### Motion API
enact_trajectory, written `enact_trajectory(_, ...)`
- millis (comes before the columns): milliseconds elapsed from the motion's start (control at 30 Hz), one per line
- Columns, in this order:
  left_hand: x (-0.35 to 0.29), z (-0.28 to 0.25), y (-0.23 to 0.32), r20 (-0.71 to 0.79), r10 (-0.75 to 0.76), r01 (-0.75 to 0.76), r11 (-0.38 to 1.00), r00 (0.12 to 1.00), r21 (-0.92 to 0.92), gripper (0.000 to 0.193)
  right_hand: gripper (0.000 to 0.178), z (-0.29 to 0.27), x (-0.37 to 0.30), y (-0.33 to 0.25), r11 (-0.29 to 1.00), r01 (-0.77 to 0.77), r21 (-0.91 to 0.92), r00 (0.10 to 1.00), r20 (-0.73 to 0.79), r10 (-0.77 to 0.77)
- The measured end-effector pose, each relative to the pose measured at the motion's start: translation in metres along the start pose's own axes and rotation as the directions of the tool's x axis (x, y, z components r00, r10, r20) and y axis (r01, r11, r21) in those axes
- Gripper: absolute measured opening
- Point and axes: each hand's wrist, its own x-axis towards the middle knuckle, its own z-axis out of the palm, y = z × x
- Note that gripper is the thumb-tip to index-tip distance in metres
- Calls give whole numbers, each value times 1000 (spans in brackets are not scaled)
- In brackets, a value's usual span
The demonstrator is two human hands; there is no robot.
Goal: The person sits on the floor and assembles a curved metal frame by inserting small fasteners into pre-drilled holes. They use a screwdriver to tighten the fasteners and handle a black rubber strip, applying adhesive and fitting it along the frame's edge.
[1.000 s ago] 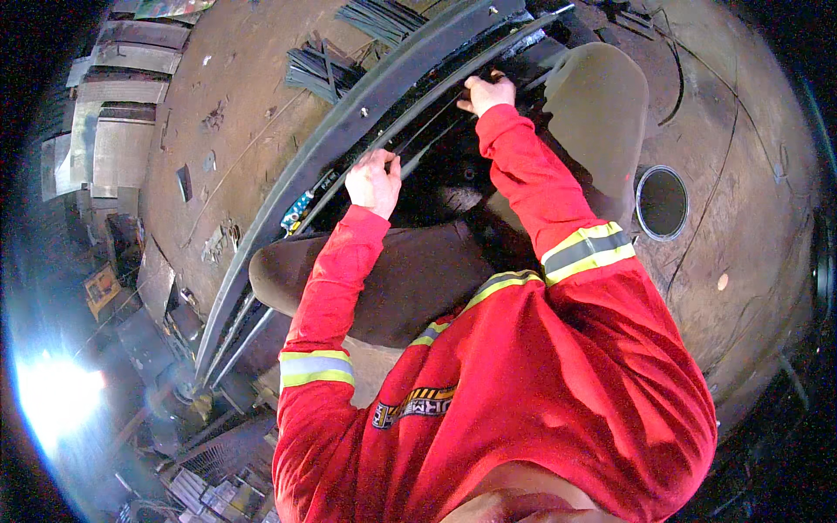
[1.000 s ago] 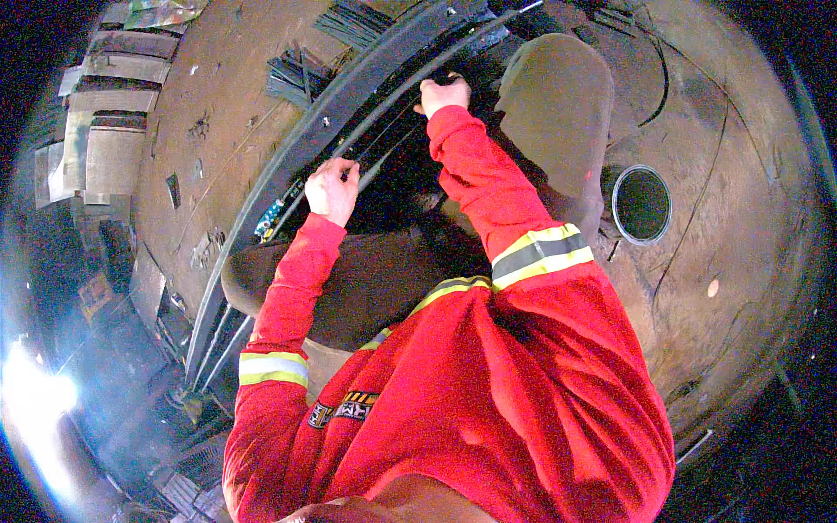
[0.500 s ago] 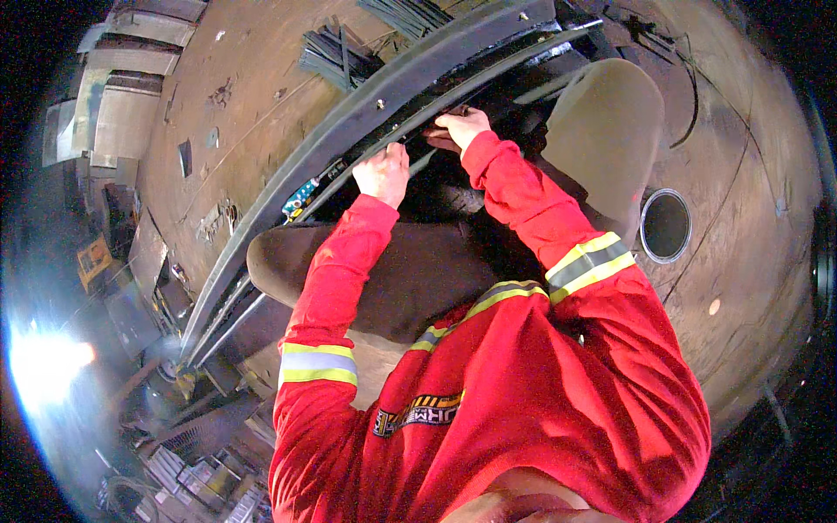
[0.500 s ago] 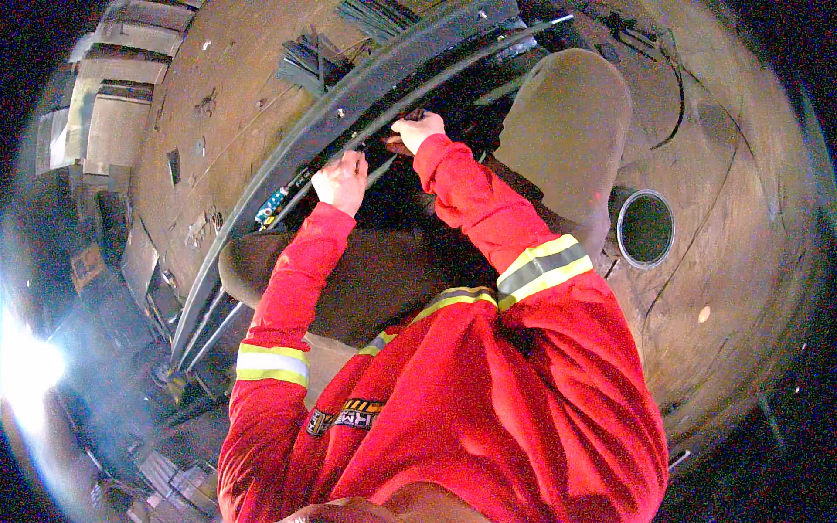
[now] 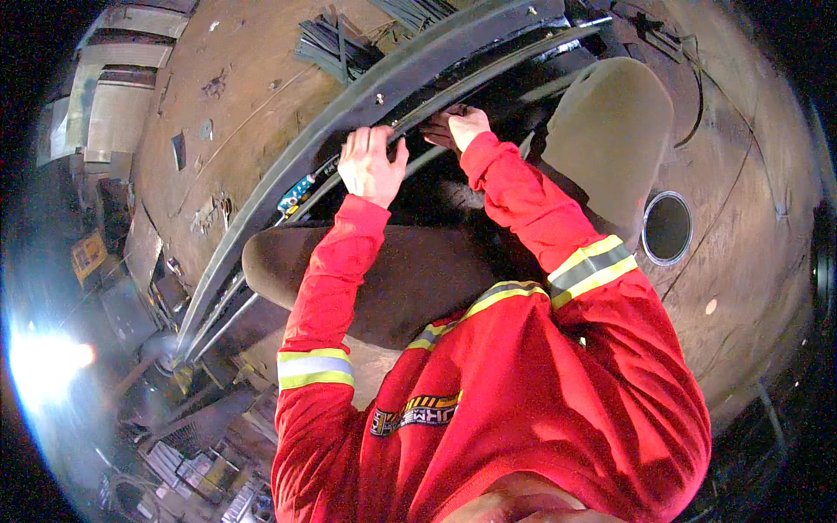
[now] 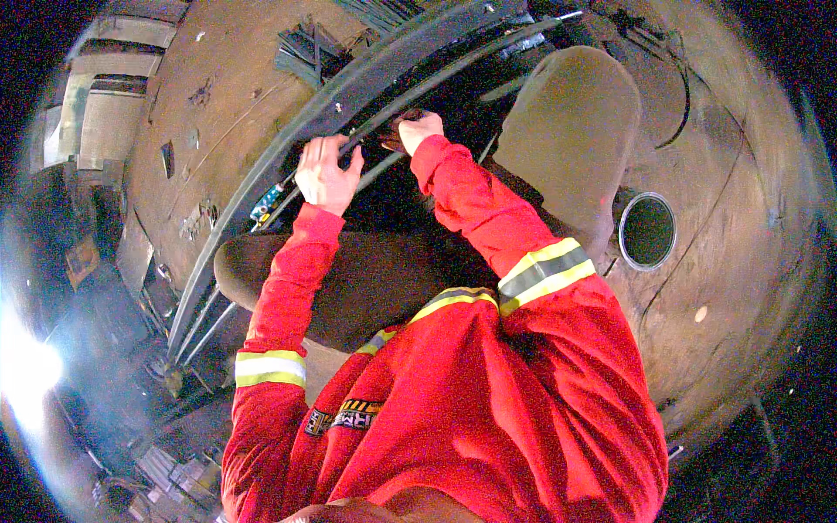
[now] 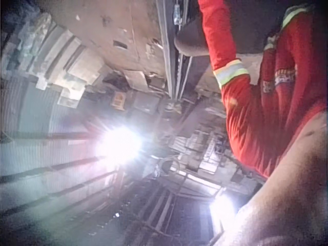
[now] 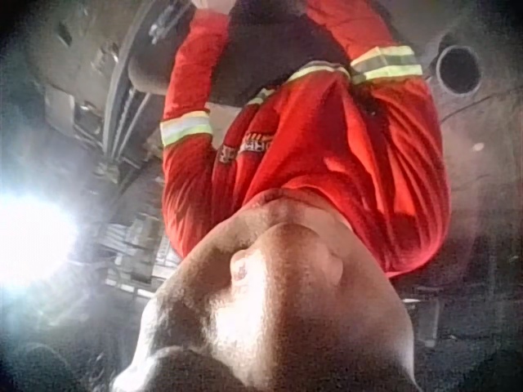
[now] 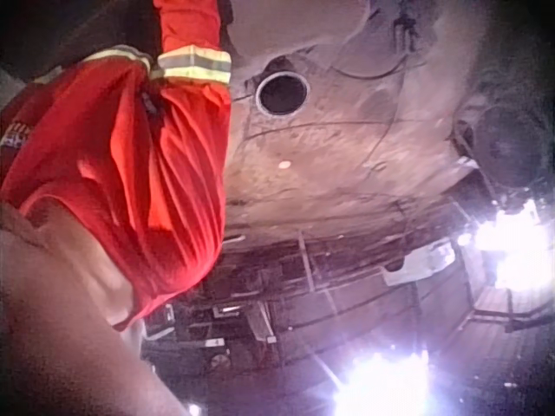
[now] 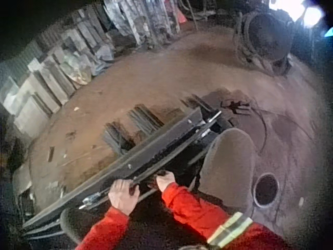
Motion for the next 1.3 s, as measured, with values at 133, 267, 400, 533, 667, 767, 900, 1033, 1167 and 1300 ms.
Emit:
enact_trajectory(133,2,4,-6,141,-41,37,999,989,28,40,14,-21,42,35,870,204,-448,976,19,-219)
enact_trajectory(267,9,7,-12,247,13,0,999,969,-52,41,13,-41,72,53,911,134,-391,990,20,-137)
enact_trajectory(400,4,2,-18,285,13,-2,999,958,-37,37,14,-22,51,47,906,116,-408,992,9,-123)
enact_trajectory(533,8,11,-16,207,123,-129,991,971,20,32,15,-23,49,43,918,118,-378,992,5,-125)
enact_trajectory(667,14,9,-15,259,190,-217,973,947,78,30,16,-10,24,31,991,46,-123,995,91,-34)
enact_trajectory(767,19,11,-16,290,235,-274,957,928,100,25,18,8,-13,11,997,58,-57,994,91,-53)
enact_trajectory(900,27,12,-19,356,273,-327,940,894,101,23,21,14,-24,6,997,30,-67,998,60,-26)
enact_trajectory(1033,33,10,-20,371,300,-344,937,879,58,23,22,15,-21,12,999,25,-34,999,48,-23)
enact_trajectory(1167,30,12,-28,278,287,-288,957,917,-40,22,20,10,-13,17,999,45,-9,998,54,-45)
enact_trajectory(1300,29,15,-28,240,271,-253,962,932,-103,24,15,4,-5,16,1000,-12,7,1000,21,12)
